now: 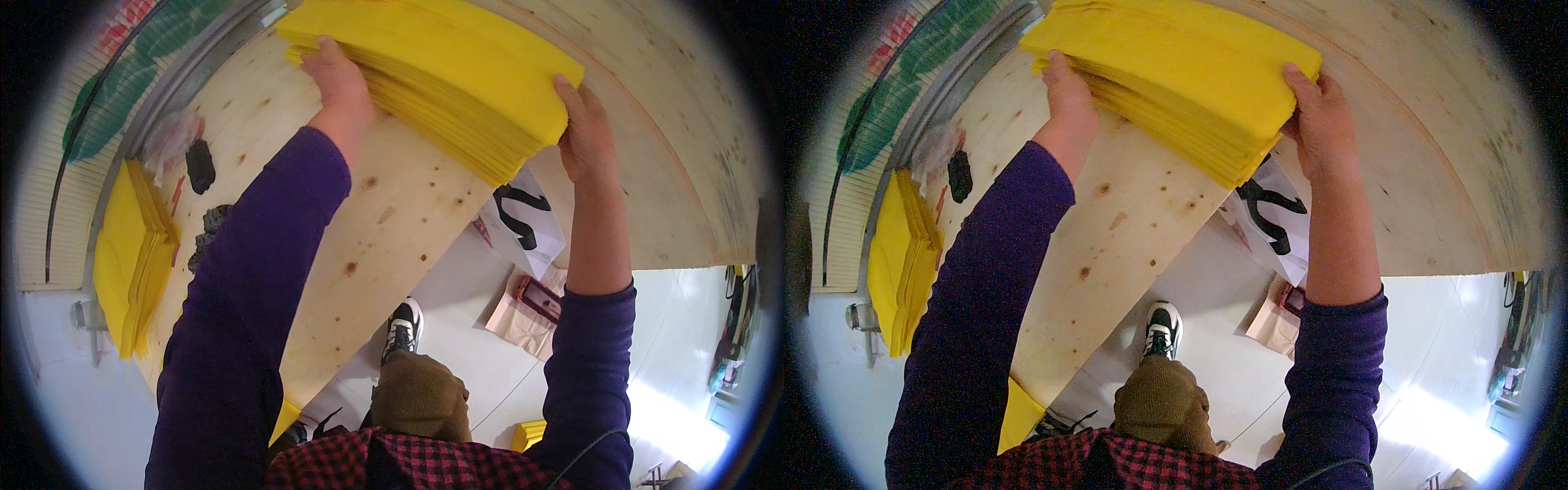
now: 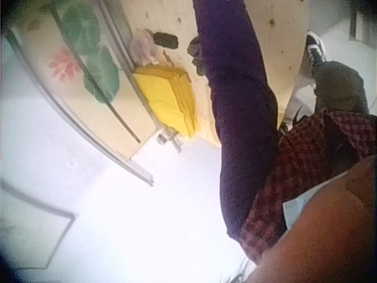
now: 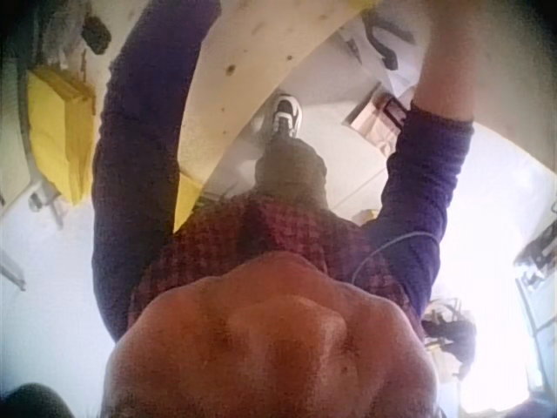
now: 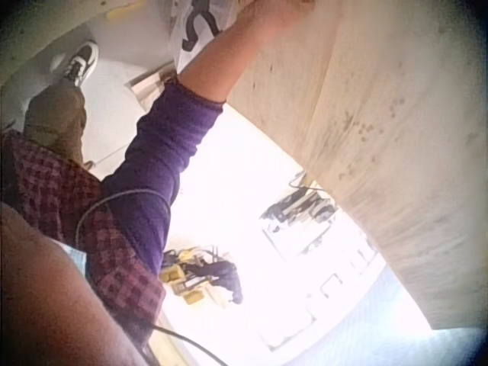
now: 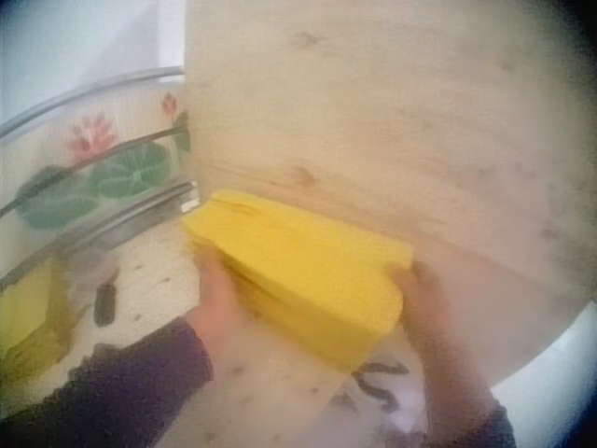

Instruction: The person folds multiple yellow sheets on a wooden workbench, aligning edges and pressing creases with both hands. They repeatedly pick up, fold, and stack the sheets, occasionally smoothing the folds before moving to the next sheet.

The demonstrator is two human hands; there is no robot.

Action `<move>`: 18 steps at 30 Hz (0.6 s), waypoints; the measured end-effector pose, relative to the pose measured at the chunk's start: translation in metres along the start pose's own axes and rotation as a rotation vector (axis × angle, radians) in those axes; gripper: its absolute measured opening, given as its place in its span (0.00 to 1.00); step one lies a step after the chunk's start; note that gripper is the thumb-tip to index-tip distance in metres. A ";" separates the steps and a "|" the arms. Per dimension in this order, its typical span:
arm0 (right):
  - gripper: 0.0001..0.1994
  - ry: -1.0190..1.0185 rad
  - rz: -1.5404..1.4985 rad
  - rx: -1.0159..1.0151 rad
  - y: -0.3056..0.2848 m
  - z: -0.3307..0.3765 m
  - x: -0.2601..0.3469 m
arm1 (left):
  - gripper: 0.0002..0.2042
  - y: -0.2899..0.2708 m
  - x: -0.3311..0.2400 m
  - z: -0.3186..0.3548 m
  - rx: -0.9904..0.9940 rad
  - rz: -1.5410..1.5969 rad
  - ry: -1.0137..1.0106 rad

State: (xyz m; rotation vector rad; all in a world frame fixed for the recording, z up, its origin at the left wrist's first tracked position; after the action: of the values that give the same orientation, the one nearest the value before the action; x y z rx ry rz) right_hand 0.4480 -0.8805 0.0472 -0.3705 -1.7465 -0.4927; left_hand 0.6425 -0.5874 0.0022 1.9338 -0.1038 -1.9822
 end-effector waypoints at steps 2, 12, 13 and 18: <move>0.26 0.018 0.039 -0.016 0.000 0.002 0.000 | 0.35 0.006 0.021 -0.001 -0.053 0.087 -0.137; 0.37 -0.229 0.098 -0.254 -0.003 0.059 0.012 | 0.38 0.014 0.009 0.016 0.000 0.135 -0.119; 0.38 -0.272 0.091 -0.286 -0.003 0.065 0.011 | 0.38 0.015 0.009 0.016 0.014 0.155 -0.120; 0.41 -0.297 -0.158 -0.360 -0.005 0.071 -0.014 | 0.37 0.012 0.013 0.001 0.045 0.160 -0.074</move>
State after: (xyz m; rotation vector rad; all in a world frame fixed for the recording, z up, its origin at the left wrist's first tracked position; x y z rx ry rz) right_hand 0.3889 -0.8480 0.0200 -0.5857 -1.9833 -0.9094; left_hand 0.6440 -0.6031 -0.0062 1.8180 -0.3144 -1.9608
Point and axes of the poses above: each hand's wrist, its own z-axis away from the middle knuckle, its own y-axis out of the palm, x = y × z, the point moved 9 cm from there along -z, towards the middle knuckle, and after that the axes turned 9 degrees about -y, right-handed, at the moved point
